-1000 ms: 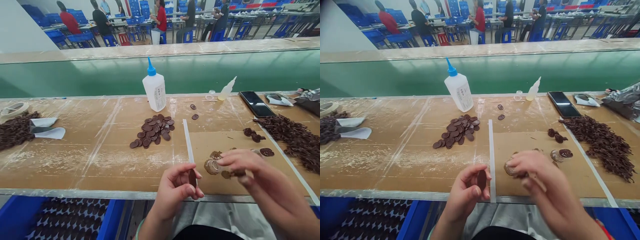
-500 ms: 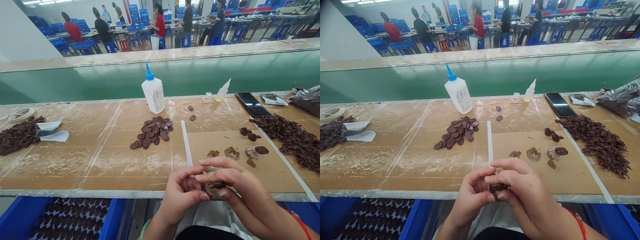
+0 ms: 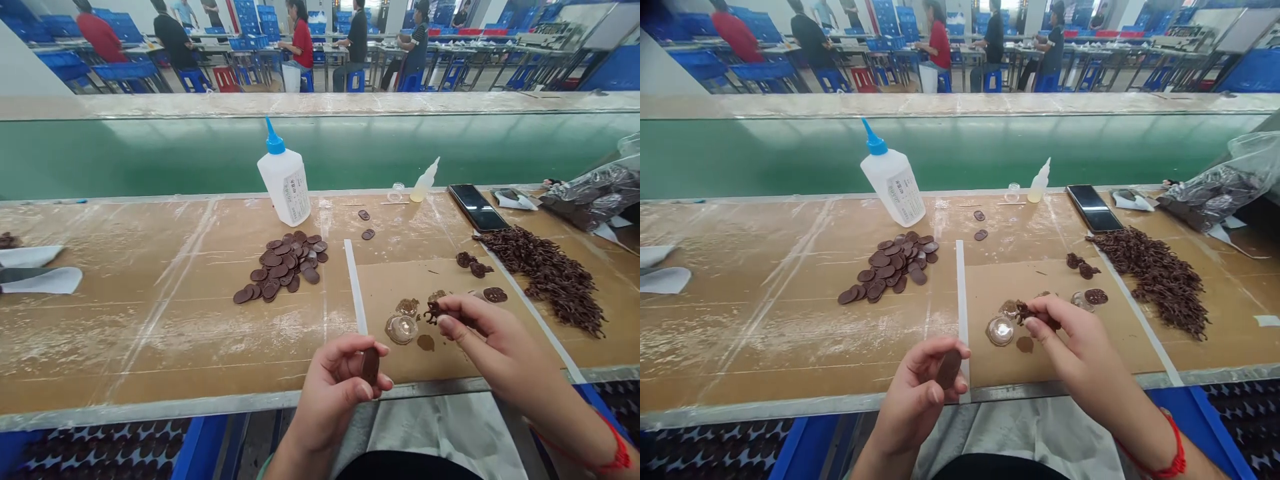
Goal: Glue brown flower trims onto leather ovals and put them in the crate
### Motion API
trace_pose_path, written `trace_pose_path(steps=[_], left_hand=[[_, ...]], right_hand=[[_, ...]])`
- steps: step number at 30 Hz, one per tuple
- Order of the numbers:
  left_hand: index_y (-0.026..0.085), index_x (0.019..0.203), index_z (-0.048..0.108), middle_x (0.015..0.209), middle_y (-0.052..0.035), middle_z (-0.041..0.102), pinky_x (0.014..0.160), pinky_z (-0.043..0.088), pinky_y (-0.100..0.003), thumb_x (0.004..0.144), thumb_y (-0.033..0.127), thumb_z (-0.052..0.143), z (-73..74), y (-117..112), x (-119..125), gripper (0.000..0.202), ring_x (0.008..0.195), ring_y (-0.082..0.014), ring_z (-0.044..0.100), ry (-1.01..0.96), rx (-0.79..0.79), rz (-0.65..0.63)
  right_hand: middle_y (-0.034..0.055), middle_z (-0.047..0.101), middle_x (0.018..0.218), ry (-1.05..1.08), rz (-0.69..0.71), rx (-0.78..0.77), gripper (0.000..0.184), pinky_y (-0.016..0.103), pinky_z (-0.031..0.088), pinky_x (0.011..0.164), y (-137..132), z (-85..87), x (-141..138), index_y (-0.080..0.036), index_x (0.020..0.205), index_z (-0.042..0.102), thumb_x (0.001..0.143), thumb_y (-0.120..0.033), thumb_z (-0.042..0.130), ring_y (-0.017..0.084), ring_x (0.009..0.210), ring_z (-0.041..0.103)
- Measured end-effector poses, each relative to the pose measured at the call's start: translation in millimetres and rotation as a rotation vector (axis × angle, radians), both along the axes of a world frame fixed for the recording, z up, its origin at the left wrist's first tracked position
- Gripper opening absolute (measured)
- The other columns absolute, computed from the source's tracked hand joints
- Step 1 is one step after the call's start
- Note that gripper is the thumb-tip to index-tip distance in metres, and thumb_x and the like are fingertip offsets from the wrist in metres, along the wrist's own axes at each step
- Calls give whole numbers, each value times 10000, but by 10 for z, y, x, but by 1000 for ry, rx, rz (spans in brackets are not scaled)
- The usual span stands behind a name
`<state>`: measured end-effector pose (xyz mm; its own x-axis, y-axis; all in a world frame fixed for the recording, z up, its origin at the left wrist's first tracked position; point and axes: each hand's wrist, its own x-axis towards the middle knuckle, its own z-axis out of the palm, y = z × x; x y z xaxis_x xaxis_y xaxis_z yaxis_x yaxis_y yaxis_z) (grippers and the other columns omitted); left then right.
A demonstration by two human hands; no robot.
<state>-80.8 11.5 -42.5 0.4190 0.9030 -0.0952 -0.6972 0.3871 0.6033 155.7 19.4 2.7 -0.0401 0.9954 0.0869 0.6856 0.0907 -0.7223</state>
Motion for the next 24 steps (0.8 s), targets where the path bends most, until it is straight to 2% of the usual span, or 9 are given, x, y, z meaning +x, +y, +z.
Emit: trace_pose_path(steps=[5,9,14,19,21,24], left_hand=[[281,1010,832,1055,-23,801,597,574,-134,680,286,959,4,35,10,353,694,-122,761,37,11,23],[279,1018,831,1002,-34,804,605,572,-138,694,300,952,-2,40,23,346,703,-131,765,36,4,11],[276,1011,831,982,-42,802,606,571,-144,695,305,952,-5,15,28,340,706,-138,766,30,-16,9],[272,1043,823,706,-11,744,643,589,-178,711,306,942,-25,-8,33,355,730,-173,772,18,-24,-10],[264,1038,822,744,-19,760,645,597,-191,705,300,945,-35,-12,34,356,731,-179,773,15,-30,-3],[249,1042,817,905,-48,798,654,603,-195,717,281,936,-49,-12,39,348,745,-176,776,6,-20,0]], right_hand=[[55,725,917,-16,-4,-59,238,331,517,718,44,-47,-20,-231,974,660,1012,-386,483,223,829,669],[31,723,852,8,18,-124,217,309,504,671,58,-25,-81,-238,947,649,1010,-366,486,200,763,660],[22,740,845,12,-12,-128,189,290,505,650,53,-36,-126,-250,952,665,991,-381,533,196,748,675],[21,762,863,-23,-24,-100,161,273,518,638,27,-51,-137,-258,971,675,979,-370,559,190,751,698],[24,775,883,-46,-19,-95,164,271,525,634,19,-44,-141,-258,984,683,977,-365,560,193,762,713],[22,775,852,-88,-21,-79,176,271,528,606,14,-14,-157,-253,951,695,961,-384,577,192,724,720]])
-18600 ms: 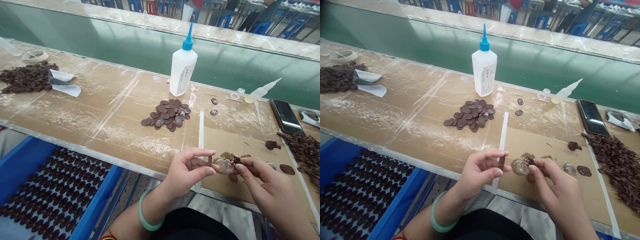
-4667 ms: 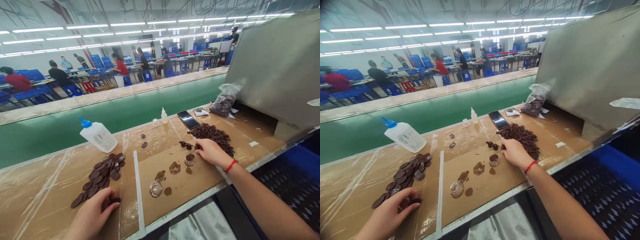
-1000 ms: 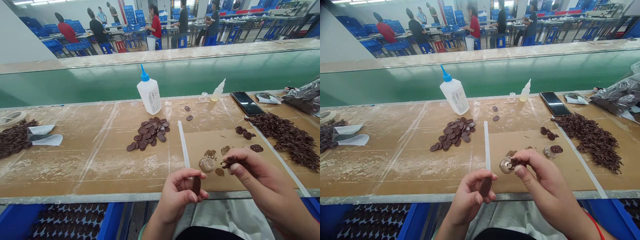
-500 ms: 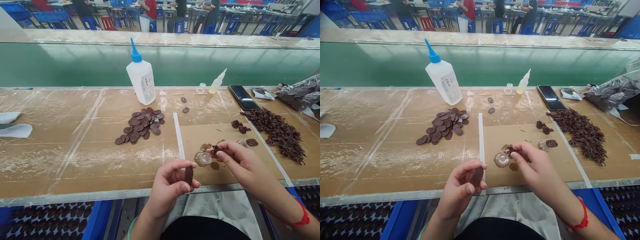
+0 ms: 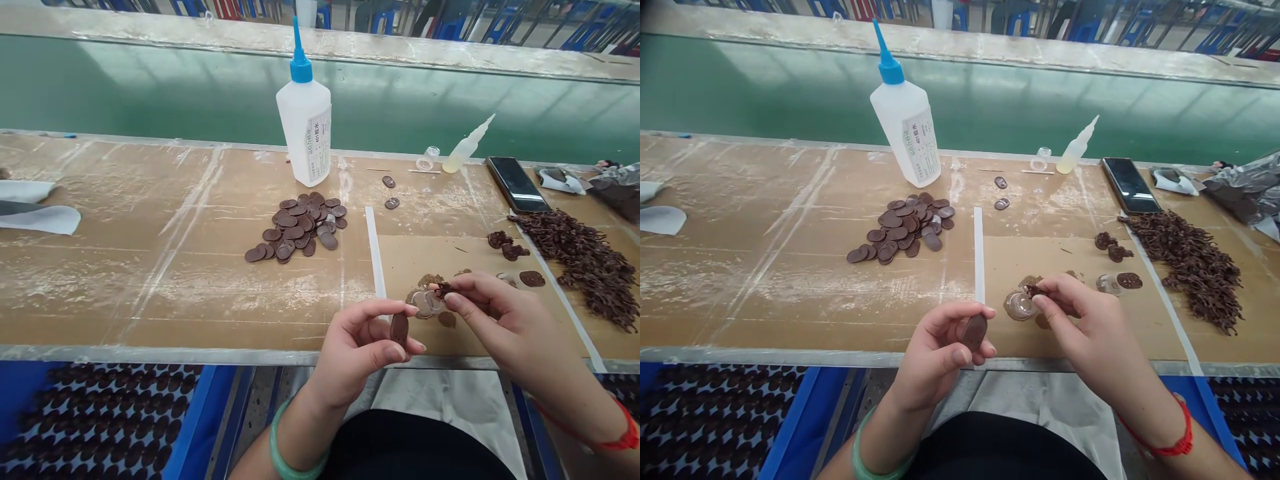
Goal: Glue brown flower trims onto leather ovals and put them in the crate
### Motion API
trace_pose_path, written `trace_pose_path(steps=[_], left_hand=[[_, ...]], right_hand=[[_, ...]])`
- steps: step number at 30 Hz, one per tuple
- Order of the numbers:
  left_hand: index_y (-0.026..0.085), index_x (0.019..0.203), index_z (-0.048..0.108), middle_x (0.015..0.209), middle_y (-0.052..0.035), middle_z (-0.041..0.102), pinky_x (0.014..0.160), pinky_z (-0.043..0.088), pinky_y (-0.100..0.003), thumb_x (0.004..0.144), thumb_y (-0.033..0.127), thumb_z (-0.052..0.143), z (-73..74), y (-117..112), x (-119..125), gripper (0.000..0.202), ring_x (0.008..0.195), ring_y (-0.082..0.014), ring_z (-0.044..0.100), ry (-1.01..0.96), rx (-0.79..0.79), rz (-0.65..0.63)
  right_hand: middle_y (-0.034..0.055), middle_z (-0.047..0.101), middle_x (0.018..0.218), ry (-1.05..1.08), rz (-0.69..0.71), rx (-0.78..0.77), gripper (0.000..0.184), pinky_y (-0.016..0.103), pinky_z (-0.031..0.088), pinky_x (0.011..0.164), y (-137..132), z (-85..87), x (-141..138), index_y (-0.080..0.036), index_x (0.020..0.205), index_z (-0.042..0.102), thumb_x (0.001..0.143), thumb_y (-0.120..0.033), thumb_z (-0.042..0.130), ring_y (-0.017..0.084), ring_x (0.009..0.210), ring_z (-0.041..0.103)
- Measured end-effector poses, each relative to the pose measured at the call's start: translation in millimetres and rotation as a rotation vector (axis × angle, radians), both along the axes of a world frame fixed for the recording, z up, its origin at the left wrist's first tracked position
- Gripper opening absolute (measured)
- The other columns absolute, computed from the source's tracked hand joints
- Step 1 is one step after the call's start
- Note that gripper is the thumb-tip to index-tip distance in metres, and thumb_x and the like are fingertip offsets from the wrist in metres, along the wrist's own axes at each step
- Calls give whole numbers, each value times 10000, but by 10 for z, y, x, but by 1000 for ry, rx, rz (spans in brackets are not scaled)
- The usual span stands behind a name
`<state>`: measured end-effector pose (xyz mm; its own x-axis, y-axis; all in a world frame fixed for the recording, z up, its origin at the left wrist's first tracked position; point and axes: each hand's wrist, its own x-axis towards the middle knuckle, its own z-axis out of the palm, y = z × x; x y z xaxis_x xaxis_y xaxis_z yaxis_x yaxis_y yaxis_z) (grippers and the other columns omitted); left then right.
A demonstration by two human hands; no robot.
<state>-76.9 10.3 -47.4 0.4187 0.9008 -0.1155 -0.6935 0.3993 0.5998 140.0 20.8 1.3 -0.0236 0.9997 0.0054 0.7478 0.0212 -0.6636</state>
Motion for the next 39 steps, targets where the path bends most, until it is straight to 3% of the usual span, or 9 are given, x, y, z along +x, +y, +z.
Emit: trace_pose_path(steps=[8,19,31,39], left_hand=[[215,1051,799,1094,-71,795,677,614,-197,719,188,919,-35,12,32,354,764,-169,783,-118,13,-18],[230,1060,800,1101,-56,796,715,615,-191,737,173,915,-24,5,42,348,793,-161,789,-185,7,-47],[209,1027,798,1084,-71,797,708,623,-214,696,183,942,-9,-3,39,362,781,-178,789,-164,-35,-47],[218,1053,795,1094,-53,798,740,627,-211,740,143,904,-14,11,45,340,805,-168,793,-187,2,-43]], right_hand=[[-2,797,825,-80,3,53,192,247,542,585,-21,38,-12,-256,946,720,925,-414,611,175,694,747],[14,821,875,-118,-14,58,232,261,591,590,-32,2,28,-258,972,720,896,-466,650,226,759,792],[0,809,836,-158,10,80,203,285,575,565,-27,13,29,-278,951,710,908,-457,624,226,707,774],[12,809,841,-170,45,90,198,274,567,568,-38,20,56,-267,955,708,915,-445,632,225,700,766]])
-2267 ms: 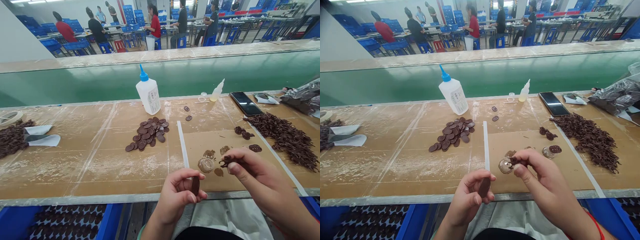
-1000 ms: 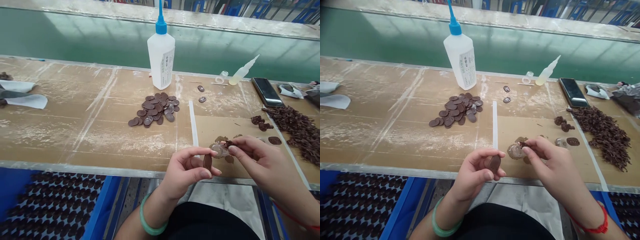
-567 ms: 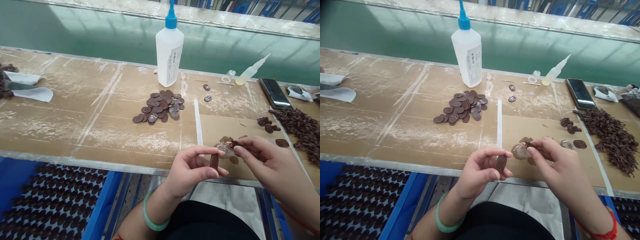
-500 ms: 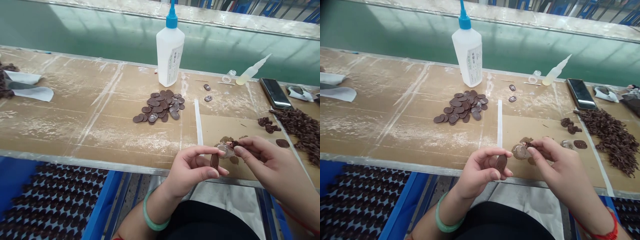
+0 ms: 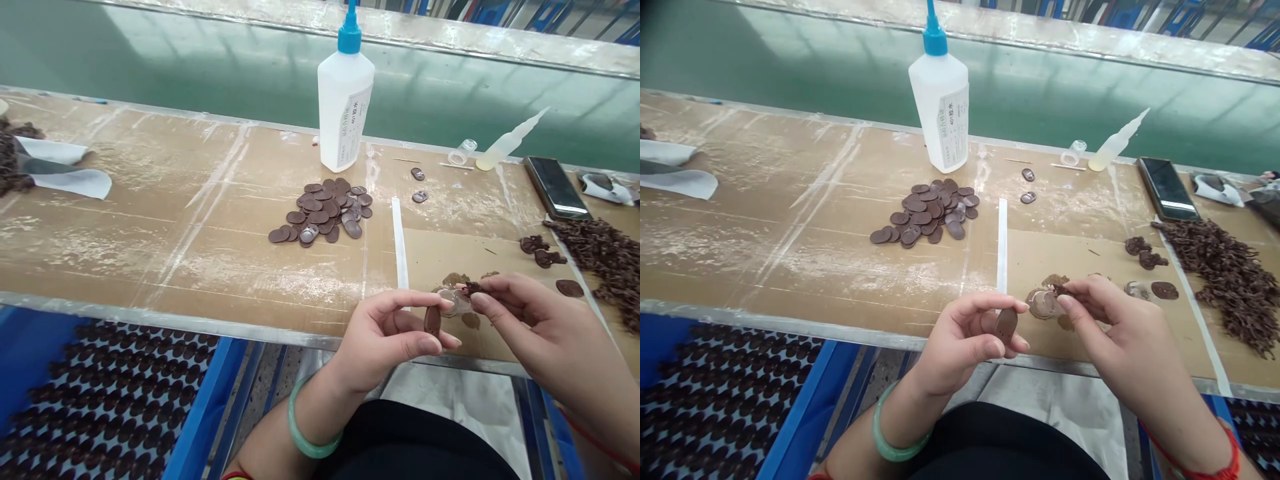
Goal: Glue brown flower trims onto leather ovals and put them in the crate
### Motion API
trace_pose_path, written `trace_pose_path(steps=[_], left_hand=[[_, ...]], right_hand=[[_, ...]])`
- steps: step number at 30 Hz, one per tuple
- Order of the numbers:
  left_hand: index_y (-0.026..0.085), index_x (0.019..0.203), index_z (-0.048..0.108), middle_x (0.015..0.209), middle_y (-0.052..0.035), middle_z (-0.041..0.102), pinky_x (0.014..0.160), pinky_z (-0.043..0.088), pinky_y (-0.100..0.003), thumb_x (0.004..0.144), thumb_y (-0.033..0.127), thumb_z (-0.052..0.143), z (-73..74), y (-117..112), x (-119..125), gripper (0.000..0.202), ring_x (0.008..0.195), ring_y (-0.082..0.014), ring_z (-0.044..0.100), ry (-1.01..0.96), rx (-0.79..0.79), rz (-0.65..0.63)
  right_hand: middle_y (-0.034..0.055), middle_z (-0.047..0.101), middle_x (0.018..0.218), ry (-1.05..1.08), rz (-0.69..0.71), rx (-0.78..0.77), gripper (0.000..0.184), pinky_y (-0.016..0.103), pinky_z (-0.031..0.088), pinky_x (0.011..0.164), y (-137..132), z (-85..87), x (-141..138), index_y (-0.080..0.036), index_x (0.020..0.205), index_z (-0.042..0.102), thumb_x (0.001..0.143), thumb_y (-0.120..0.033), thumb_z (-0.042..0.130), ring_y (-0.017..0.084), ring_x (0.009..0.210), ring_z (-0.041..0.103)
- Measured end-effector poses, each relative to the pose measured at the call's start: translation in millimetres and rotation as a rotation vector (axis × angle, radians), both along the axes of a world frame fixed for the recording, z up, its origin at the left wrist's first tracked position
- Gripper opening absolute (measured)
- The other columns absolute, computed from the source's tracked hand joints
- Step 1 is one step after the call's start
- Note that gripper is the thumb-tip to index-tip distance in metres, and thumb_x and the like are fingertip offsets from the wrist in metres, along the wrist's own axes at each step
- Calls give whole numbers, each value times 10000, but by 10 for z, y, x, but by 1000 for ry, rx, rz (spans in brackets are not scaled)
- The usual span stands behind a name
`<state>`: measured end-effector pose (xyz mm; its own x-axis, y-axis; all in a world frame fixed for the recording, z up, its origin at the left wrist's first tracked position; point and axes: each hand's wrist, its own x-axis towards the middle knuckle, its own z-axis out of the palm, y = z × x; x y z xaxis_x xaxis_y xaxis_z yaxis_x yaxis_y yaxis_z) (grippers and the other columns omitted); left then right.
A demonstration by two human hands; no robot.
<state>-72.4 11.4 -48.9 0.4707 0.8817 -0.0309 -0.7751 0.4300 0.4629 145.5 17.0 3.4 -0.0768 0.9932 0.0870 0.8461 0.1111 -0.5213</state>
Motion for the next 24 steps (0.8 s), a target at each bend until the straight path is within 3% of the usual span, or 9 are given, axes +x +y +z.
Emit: trace_pose_path(steps=[7,13,24], left_hand=[[201,1047,791,1089,-65,796,736,625,-226,738,141,899,-9,-5,5,333,800,-181,792,-7,-6,2],[211,1045,794,1074,-43,798,740,619,-211,742,149,898,-7,-1,12,326,792,-155,787,-10,6,8],[205,1034,794,1071,-56,796,730,618,-224,732,157,908,-6,-3,20,326,787,-166,784,-10,-7,13]], right_hand=[[21,785,792,-60,-43,23,242,277,513,534,-8,15,-10,-242,916,723,901,-458,615,197,616,707],[53,803,911,10,-102,-64,270,320,543,636,-35,-60,-11,-239,1000,714,913,-481,632,247,764,754],[60,807,881,-24,-91,-25,255,312,541,599,-46,-85,14,-228,990,718,915,-459,639,252,733,764]])
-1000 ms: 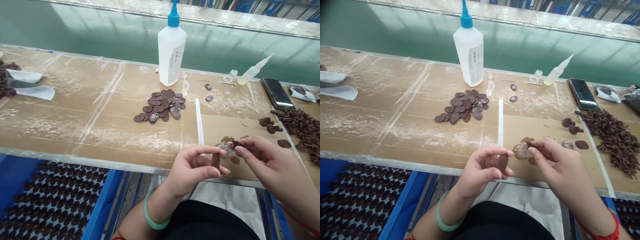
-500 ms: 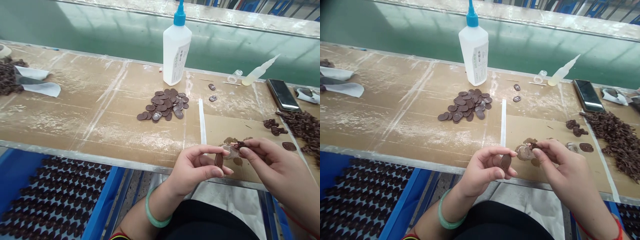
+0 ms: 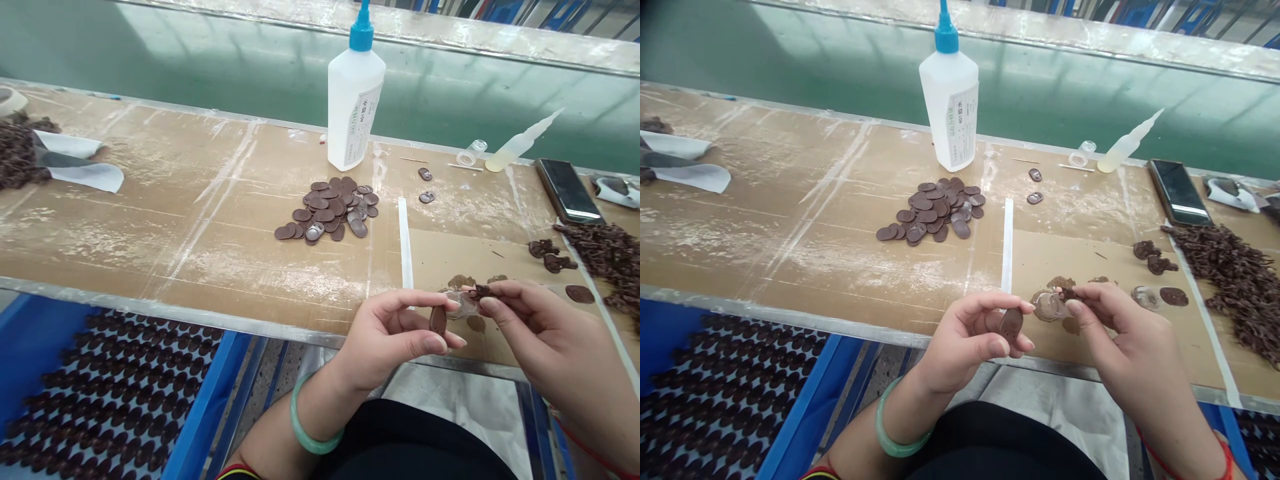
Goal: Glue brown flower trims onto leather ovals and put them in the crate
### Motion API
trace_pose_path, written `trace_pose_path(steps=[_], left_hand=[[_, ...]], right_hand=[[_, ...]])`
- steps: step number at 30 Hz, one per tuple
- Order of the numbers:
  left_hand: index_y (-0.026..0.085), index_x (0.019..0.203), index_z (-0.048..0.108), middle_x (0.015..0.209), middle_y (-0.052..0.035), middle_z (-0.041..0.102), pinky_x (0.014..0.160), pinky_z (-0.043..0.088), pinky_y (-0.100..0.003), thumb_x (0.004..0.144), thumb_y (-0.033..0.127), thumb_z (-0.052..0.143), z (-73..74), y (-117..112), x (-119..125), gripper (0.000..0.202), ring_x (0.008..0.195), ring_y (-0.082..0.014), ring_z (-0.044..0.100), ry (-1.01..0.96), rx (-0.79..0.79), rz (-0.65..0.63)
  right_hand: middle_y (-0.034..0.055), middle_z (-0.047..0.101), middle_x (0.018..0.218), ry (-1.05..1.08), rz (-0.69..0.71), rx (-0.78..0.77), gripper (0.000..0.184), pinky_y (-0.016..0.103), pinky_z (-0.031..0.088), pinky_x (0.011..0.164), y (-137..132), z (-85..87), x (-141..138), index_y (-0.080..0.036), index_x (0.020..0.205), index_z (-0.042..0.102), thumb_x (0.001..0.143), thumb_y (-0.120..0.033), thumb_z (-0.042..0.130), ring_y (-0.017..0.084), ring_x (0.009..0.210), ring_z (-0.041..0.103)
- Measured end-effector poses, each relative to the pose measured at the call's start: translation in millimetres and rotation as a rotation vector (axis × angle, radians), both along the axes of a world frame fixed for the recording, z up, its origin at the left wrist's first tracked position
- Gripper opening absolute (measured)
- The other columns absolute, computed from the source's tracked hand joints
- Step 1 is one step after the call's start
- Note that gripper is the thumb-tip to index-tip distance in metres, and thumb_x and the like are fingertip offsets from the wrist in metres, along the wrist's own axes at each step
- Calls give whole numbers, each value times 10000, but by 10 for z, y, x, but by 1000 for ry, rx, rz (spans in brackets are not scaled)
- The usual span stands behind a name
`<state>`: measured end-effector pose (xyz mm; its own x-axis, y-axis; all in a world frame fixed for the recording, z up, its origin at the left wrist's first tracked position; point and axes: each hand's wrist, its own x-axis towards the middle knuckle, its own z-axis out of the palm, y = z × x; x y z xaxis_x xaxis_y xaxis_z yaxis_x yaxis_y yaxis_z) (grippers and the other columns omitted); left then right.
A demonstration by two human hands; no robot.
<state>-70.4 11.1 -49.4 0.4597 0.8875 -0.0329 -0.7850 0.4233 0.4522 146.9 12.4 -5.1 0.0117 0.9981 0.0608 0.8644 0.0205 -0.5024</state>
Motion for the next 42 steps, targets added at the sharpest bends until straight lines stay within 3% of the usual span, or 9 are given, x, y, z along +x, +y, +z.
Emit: trace_pose_path(steps=[11,21,26,29,32,34,42], left_hand=[[208,1035,800,1064,-52,799,741,630,-217,730,151,907,-7,2,7,328,791,-163,788,-5,-4,-1],[182,1011,783,1074,-100,789,723,621,-265,678,227,949,34,-1,0,374,770,-198,779,65,-49,2],[203,1023,799,1077,-75,790,732,624,-233,715,180,924,30,-3,-2,334,781,-168,779,41,-24,2],[214,1037,798,1086,-61,792,742,626,-223,735,176,913,7,-4,2,326,801,-164,783,29,2,6],[215,1034,796,1087,-64,797,739,626,-226,732,158,910,-3,-2,3,328,807,-171,786,23,6,11],[209,1031,797,1085,-71,798,739,627,-230,724,147,910,1,0,1,333,803,-174,786,23,0,17],[213,1029,803,1086,-66,798,751,624,-221,734,151,903,20,-8,-5,318,804,-164,785,4,-12,11]], right_hand=[[62,818,881,-33,-11,28,256,307,562,590,-7,-5,5,-228,972,721,908,-459,631,260,728,775],[64,815,850,-37,-2,42,259,310,558,569,7,12,-27,-224,944,722,900,-455,613,254,695,766],[67,814,858,-32,-20,17,267,321,567,588,6,-10,5,-220,961,724,903,-459,620,262,720,767],[62,818,938,45,-41,-35,271,337,590,655,6,2,1,-236,987,730,907,-476,632,264,804,775],[53,792,1166,213,-98,-64,332,366,624,764,12,47,-70,-268,1091,744,906,-520,631,282,1001,765],[45,770,1240,301,-128,-92,365,363,642,757,23,78,-136,-284,1133,743,896,-542,639,295,1082,746],[90,811,1070,340,-160,-118,369,397,664,705,47,84,-232,-232,994,744,852,-566,676,325,992,768]])
